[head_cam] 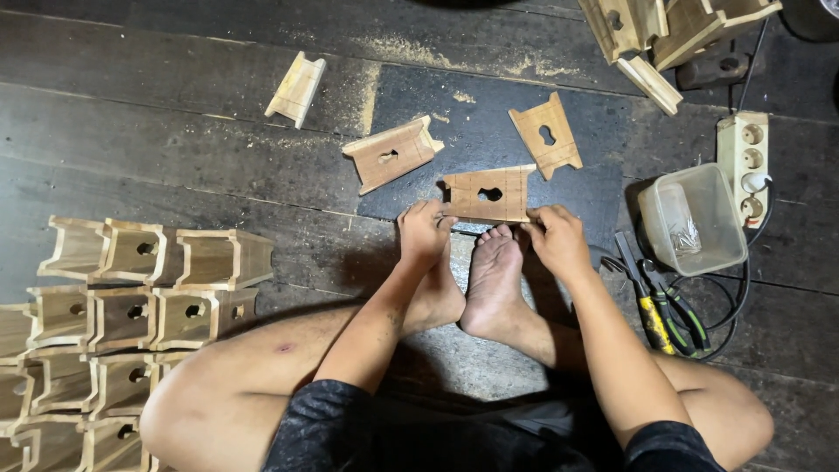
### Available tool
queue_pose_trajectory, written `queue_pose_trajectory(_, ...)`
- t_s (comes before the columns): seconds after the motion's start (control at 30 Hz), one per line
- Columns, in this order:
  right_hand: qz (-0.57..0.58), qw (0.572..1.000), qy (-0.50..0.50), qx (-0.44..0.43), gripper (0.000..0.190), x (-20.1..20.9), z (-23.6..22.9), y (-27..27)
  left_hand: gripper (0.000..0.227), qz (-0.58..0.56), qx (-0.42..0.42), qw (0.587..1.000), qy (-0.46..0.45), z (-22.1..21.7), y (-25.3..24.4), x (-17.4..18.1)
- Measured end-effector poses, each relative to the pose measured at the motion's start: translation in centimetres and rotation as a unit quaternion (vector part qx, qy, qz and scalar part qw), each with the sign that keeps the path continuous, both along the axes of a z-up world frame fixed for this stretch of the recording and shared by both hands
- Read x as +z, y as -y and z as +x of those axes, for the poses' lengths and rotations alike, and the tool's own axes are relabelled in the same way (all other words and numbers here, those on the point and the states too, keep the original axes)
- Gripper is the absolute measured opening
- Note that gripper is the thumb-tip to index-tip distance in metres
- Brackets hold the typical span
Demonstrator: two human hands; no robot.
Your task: The person sits on the floor and assembles small wooden frames by inserting nails and hammering them into place. They repeatedly pick up nails from a container, position them on the wood, and use a hammer to secure the pieces.
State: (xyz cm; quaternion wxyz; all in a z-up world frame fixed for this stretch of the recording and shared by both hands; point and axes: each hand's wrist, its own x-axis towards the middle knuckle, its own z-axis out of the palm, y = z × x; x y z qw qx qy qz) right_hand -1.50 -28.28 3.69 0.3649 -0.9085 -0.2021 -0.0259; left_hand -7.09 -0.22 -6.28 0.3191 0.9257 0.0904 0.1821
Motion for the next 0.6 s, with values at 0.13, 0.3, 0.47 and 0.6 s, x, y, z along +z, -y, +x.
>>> queue_pose_trajectory(0.13,-0.017,1.0,-0.015,0.01,0.015,-0.4,0.3,0.4,0.036,0.146,-0.012,0.986,-0.078,0.1,1.6,7.2)
queue_pose_trajectory(0.3,-0.067,0.997,-0.029,0.017,0.012,-0.1,0.4,0.5,0.044,0.246,-0.161,0.955,0.029,2.3,5.4,8.2)
queue_pose_trajectory(0.47,-0.06,0.996,-0.055,0.022,0.015,0.9,0.9,0.4,0.046,0.147,-0.286,0.92,-0.224,4.9,4.4,7.9)
queue_pose_trajectory(0.6,-0.053,0.997,-0.058,0.026,0.012,1.4,0.8,0.3,0.042,0.12,-0.322,0.909,-0.235,5.1,3.7,11.4)
